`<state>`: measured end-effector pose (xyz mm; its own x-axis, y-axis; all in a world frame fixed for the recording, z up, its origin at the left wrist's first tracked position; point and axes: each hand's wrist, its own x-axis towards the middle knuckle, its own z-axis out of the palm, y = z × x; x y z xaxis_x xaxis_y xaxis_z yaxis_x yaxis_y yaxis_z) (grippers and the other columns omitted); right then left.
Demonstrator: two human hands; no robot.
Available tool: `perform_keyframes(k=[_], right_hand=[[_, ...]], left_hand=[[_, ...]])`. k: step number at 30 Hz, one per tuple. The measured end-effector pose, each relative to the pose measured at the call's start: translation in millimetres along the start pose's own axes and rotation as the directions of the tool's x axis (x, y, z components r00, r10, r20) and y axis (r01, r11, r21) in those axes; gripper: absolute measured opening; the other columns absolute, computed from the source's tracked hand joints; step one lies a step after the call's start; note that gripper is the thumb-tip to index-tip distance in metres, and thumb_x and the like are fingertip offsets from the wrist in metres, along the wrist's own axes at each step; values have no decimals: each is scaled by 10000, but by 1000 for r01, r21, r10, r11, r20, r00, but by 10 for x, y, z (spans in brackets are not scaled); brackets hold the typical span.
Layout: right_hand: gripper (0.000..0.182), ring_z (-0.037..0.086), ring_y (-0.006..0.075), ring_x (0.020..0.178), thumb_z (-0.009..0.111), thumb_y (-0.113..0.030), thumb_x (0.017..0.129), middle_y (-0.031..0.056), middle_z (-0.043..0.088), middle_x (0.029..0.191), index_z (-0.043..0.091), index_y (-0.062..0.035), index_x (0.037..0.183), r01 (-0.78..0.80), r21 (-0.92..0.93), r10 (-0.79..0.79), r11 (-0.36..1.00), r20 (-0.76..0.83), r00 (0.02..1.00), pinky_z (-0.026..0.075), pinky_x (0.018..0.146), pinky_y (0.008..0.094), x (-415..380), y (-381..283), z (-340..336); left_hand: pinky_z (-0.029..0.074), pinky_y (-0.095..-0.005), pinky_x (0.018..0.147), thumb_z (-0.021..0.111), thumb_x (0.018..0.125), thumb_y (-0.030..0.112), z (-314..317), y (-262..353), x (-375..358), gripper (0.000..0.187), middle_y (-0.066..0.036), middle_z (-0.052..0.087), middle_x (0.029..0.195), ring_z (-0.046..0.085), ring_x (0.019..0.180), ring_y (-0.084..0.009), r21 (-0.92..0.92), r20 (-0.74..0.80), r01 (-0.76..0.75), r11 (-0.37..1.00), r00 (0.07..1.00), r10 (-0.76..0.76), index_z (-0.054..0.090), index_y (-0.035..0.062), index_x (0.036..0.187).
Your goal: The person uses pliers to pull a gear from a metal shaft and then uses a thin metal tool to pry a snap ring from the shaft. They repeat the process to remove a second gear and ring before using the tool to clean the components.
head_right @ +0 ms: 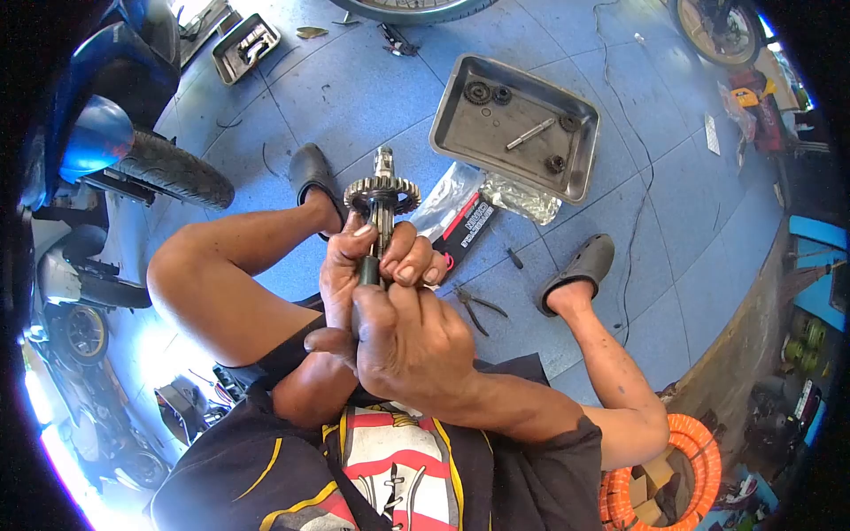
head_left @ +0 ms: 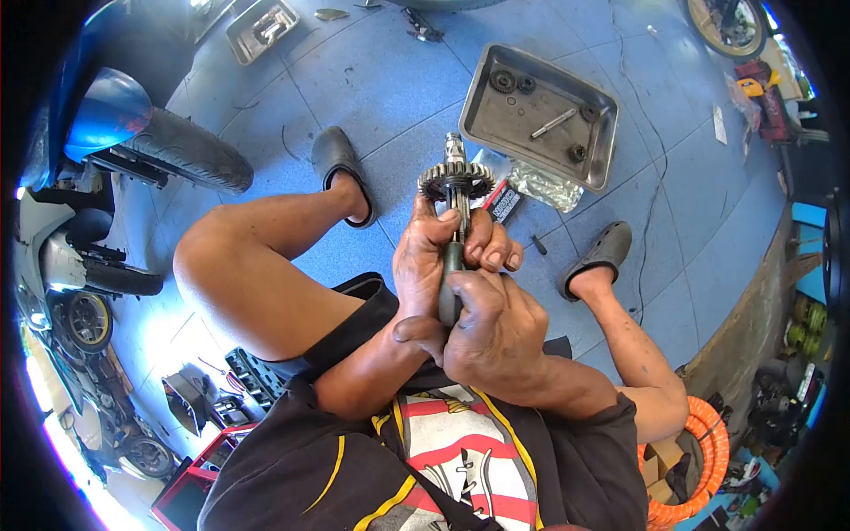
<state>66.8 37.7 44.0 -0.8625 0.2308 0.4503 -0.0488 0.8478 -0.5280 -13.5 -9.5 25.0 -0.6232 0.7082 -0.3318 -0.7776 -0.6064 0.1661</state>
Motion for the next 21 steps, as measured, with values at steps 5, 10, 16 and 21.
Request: perform_keyframes(k=[5, 10, 16, 21], right_hand=[[532, 550, 244, 518, 668, -452, 856, 91, 564, 745, 508, 3, 1079, 254, 395, -238, 883, -89, 967, 453, 460, 356, -153, 460, -78], [493, 634, 335, 715, 747, -323, 789, 152, 601, 873, 518, -10, 1094, -324, -287, 426, 902, 461, 778, 508, 558, 422, -1228, 1607, 565], [599, 539, 405, 1102, 750, -296, 774, 222, 502, 1182, 448, -6, 1203, -243, -549, 601, 799, 728, 331, 516, 810, 523, -2506, 1920, 1098], [634, 560, 437, 1079, 748, -185, 744, 262, 499, 1168, 403, 19, 1236, -312, -492, 575, 813, 764, 293, 522, 836, 511, -2868, 2277, 1291]], left_hand=[[417, -333, 689, 447, 910, 231, -113, 157, 26, 236, -23, 406, 634, 448, 609, -148, -161, 103, 106, 981, 991, -91, 397, 85, 732], [433, -312, 451, 468, 904, 194, -231, 272, 72, 257, -65, 381, 637, 428, 517, -179, -449, 210, 332, 830, 942, -263, 383, 40, 716], [418, -302, 393, 456, 906, 169, -236, 277, 84, 243, -65, 379, 649, 420, 496, -155, -513, 121, 302, 803, 952, -281, 368, 26, 730], [417, -290, 394, 465, 904, 167, -269, 300, 122, 241, -70, 390, 648, 413, 482, -161, -505, 159, 314, 804, 949, -271, 374, 27, 730]])
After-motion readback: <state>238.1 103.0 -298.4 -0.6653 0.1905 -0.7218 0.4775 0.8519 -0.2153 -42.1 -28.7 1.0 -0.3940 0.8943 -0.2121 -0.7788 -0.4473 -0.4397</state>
